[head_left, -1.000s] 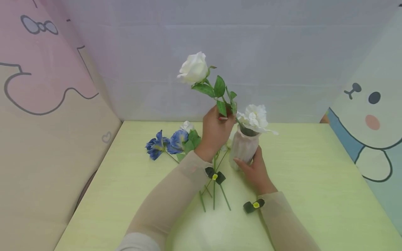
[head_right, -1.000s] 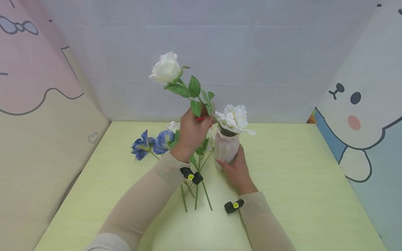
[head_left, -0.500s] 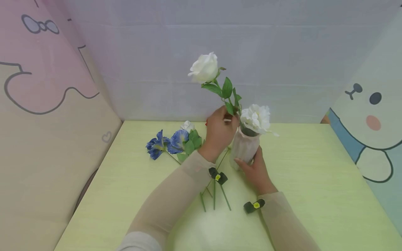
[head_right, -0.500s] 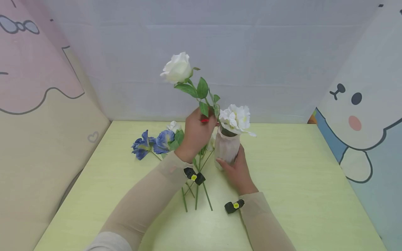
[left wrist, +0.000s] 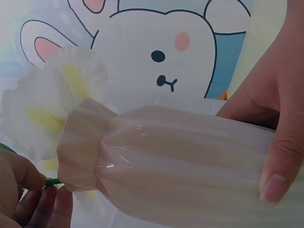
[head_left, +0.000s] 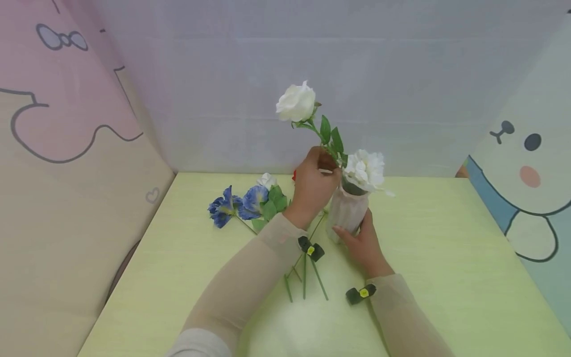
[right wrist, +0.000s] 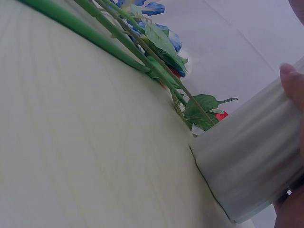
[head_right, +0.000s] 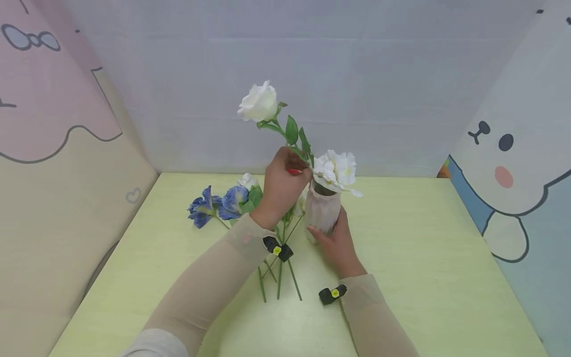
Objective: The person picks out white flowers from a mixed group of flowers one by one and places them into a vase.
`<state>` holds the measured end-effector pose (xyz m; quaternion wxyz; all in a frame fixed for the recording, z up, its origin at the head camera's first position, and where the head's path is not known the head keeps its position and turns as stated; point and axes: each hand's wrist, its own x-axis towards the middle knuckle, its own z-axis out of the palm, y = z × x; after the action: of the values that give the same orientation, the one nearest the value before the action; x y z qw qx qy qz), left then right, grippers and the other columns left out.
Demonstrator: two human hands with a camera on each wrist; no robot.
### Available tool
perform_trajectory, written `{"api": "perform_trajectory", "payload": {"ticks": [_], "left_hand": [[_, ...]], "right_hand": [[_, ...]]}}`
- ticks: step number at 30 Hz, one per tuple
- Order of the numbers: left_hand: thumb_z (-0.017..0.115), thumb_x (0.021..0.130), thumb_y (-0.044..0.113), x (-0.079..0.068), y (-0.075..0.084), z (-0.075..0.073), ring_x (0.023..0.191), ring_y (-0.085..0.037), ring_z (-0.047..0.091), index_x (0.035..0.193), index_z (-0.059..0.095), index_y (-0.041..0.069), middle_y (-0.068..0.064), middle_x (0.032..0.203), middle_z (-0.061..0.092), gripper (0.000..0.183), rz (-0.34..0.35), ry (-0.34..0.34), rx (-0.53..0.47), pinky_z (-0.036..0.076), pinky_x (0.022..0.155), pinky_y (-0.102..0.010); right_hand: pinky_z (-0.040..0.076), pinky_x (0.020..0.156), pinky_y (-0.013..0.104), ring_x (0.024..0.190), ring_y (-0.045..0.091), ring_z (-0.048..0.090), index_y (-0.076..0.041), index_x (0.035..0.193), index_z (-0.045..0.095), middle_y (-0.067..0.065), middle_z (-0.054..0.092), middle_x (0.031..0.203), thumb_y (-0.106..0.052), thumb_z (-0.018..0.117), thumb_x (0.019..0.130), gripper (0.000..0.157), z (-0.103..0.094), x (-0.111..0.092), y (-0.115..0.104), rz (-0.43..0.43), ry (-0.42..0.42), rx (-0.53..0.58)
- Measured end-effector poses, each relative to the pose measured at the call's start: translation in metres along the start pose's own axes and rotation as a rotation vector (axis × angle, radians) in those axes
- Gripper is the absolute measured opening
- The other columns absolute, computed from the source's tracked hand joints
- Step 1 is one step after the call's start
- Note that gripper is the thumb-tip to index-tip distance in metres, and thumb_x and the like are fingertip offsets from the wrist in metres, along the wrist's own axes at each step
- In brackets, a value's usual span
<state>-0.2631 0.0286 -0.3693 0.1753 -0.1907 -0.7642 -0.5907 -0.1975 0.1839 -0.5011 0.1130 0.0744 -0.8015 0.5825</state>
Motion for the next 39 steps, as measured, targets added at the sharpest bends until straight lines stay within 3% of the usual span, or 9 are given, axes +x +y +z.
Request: {"api": "perform_trajectory", "payload": {"ticks": [8, 15, 25, 29, 33, 36, 39], "left_hand": [[0.062, 0.099, 0.012, 0.001, 0.004, -0.003, 0.093, -0.012, 0.065, 0.115, 0.062, 0.007, 0.0, 0.098, 0.065, 0.016, -0.023, -0.008, -0.009, 0.056, 0.078, -0.026], [0.06, 0.1, 0.013, 0.008, 0.005, -0.005, 0.091, -0.012, 0.065, 0.116, 0.064, 0.007, -0.001, 0.096, 0.065, 0.017, 0.024, -0.002, 0.019, 0.056, 0.076, -0.026], [0.062, 0.098, 0.012, 0.024, 0.015, -0.013, 0.087, -0.013, 0.065, 0.117, 0.063, 0.006, -0.001, 0.093, 0.065, 0.02, 0.029, -0.065, 0.116, 0.055, 0.073, -0.027], [0.062, 0.096, 0.01, 0.027, 0.014, -0.013, 0.087, -0.012, 0.065, 0.121, 0.06, 0.006, -0.001, 0.094, 0.064, 0.025, 0.011, -0.124, 0.135, 0.055, 0.075, -0.024], [0.061, 0.095, 0.008, 0.029, 0.014, -0.01, 0.087, -0.013, 0.065, 0.113, 0.059, 0.007, -0.003, 0.093, 0.064, 0.018, -0.013, -0.163, 0.119, 0.055, 0.077, -0.023], [0.063, 0.096, 0.01, 0.027, 0.012, -0.006, 0.086, -0.015, 0.066, 0.11, 0.055, 0.007, -0.004, 0.093, 0.063, 0.016, -0.037, -0.182, 0.113, 0.055, 0.075, -0.024], [0.065, 0.097, 0.013, 0.025, 0.011, -0.003, 0.093, -0.019, 0.068, 0.117, 0.053, 0.004, -0.008, 0.101, 0.065, 0.025, -0.034, -0.189, 0.139, 0.056, 0.079, -0.026]], "right_hand": [[0.032, 0.113, 0.055, 0.131, 0.042, 0.045, 0.008, 0.147, 0.026, 0.032, 0.046, 0.139, -0.004, 0.076, 0.092, 0.076, 0.0, 0.0, 0.003, -0.015, 0.013, -0.004], [0.034, 0.112, 0.055, 0.129, 0.042, 0.047, 0.009, 0.146, 0.028, 0.032, 0.048, 0.136, -0.004, 0.076, 0.091, 0.074, 0.0, -0.001, -0.002, -0.038, 0.011, 0.001], [0.035, 0.111, 0.054, 0.127, 0.039, 0.049, 0.009, 0.144, 0.03, 0.03, 0.05, 0.134, -0.005, 0.076, 0.091, 0.072, -0.001, -0.001, -0.005, -0.032, 0.01, -0.004], [0.034, 0.112, 0.052, 0.129, 0.038, 0.048, 0.009, 0.145, 0.029, 0.03, 0.049, 0.136, -0.005, 0.076, 0.092, 0.073, -0.001, -0.001, -0.006, -0.016, 0.006, -0.002], [0.035, 0.111, 0.047, 0.128, 0.035, 0.048, 0.008, 0.146, 0.029, 0.027, 0.05, 0.134, -0.004, 0.076, 0.091, 0.074, 0.0, 0.0, -0.002, -0.013, 0.011, -0.005], [0.036, 0.109, 0.044, 0.125, 0.033, 0.049, 0.005, 0.148, 0.028, 0.025, 0.051, 0.133, -0.004, 0.077, 0.091, 0.076, 0.002, 0.003, 0.014, -0.02, 0.018, -0.003], [0.036, 0.108, 0.042, 0.124, 0.03, 0.05, 0.001, 0.15, 0.028, 0.022, 0.052, 0.133, -0.006, 0.078, 0.091, 0.079, 0.003, 0.006, 0.032, -0.024, 0.024, -0.004]]}}
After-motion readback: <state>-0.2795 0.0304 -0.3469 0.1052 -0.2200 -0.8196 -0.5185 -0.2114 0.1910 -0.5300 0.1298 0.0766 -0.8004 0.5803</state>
